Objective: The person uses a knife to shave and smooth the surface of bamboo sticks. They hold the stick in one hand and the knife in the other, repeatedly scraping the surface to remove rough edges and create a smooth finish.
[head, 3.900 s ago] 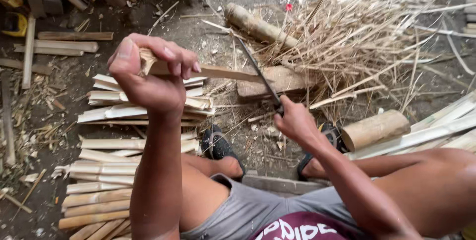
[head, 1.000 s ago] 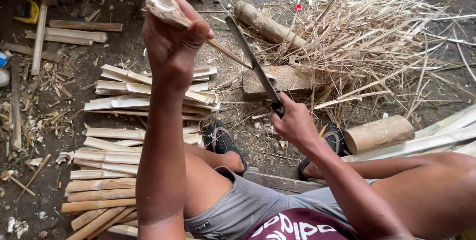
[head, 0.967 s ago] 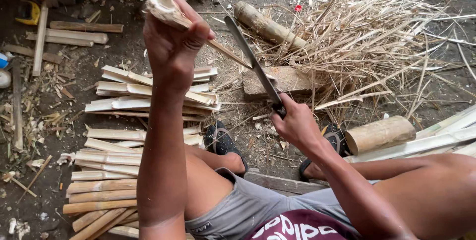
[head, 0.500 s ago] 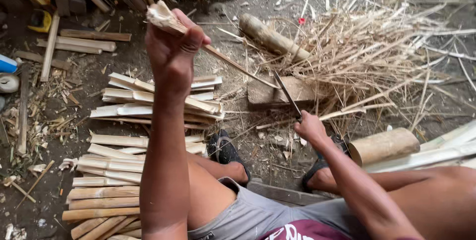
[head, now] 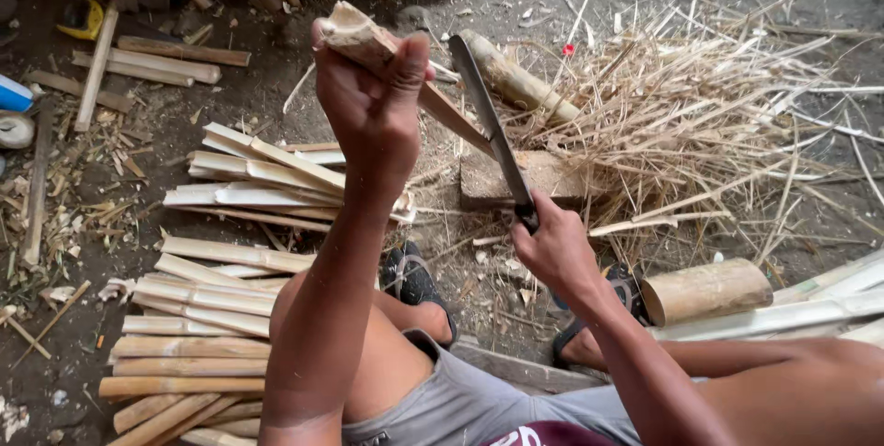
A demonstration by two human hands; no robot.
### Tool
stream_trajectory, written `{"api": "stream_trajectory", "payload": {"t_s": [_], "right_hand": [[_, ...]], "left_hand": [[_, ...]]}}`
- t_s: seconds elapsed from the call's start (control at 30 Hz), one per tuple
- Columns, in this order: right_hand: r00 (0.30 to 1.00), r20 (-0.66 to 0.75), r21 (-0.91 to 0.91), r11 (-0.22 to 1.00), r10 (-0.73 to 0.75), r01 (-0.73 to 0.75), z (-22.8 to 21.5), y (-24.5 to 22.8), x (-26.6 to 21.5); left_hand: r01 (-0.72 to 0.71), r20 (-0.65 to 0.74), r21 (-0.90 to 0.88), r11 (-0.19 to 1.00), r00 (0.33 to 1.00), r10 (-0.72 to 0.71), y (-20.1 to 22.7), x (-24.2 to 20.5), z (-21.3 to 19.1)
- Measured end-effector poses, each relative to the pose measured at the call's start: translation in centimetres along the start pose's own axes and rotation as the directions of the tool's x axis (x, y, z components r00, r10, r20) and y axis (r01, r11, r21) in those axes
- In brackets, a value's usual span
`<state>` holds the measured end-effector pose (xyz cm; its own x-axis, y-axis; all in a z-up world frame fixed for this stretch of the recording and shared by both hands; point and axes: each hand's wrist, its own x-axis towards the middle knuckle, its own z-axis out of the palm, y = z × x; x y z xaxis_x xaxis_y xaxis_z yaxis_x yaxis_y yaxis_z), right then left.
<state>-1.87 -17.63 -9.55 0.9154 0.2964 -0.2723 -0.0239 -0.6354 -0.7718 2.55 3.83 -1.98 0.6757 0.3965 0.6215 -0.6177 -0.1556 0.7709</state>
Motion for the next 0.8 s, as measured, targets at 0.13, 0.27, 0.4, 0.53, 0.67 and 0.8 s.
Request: {"api": "stream_trajectory", "payload": {"t_s": [0.13,0.27,0.4,0.53,0.67,0.8], "right_hand": [[0.956,-0.16,-0.043,0.969,-0.247,0.243,2.4,5.0,1.8],[0.978,-0.001,-0.191,0.96,0.21,-0.207,6.0,12.5,6.6],[0.944,0.039,-0.297,0.906,0.326,-0.301,5.5,15.7,9.5],[0.991,0.017,-0.11,0.985,0.135,-0.133,4.9,12.7,5.4],[0.981,-0.055,-0.085,0.98,-0.184,0.179,5.1,8.6,2.8],[0.995,-0.082,-0.088,0.995,-0.052,0.045,6.7,9.2,5.6]], "left_hand": [[-0.007,0.026,-0.049,0.999,1.0,0.008,-1.1,1.1,-0.5],[0.089,-0.099,0.085,0.992,0.992,-0.081,-1.0,1.3,-1.8],[0.058,-0.052,0.095,0.994,0.997,-0.053,-0.4,2.4,-2.8],[0.048,-0.056,0.039,0.998,0.997,-0.046,-0.8,1.8,-3.1],[0.065,-0.068,0.088,0.994,0.996,-0.06,-1.7,1.6,-2.4],[0.073,-0.181,0.057,0.996,0.981,-0.061,-2.5,1.7,-3.4]]}}
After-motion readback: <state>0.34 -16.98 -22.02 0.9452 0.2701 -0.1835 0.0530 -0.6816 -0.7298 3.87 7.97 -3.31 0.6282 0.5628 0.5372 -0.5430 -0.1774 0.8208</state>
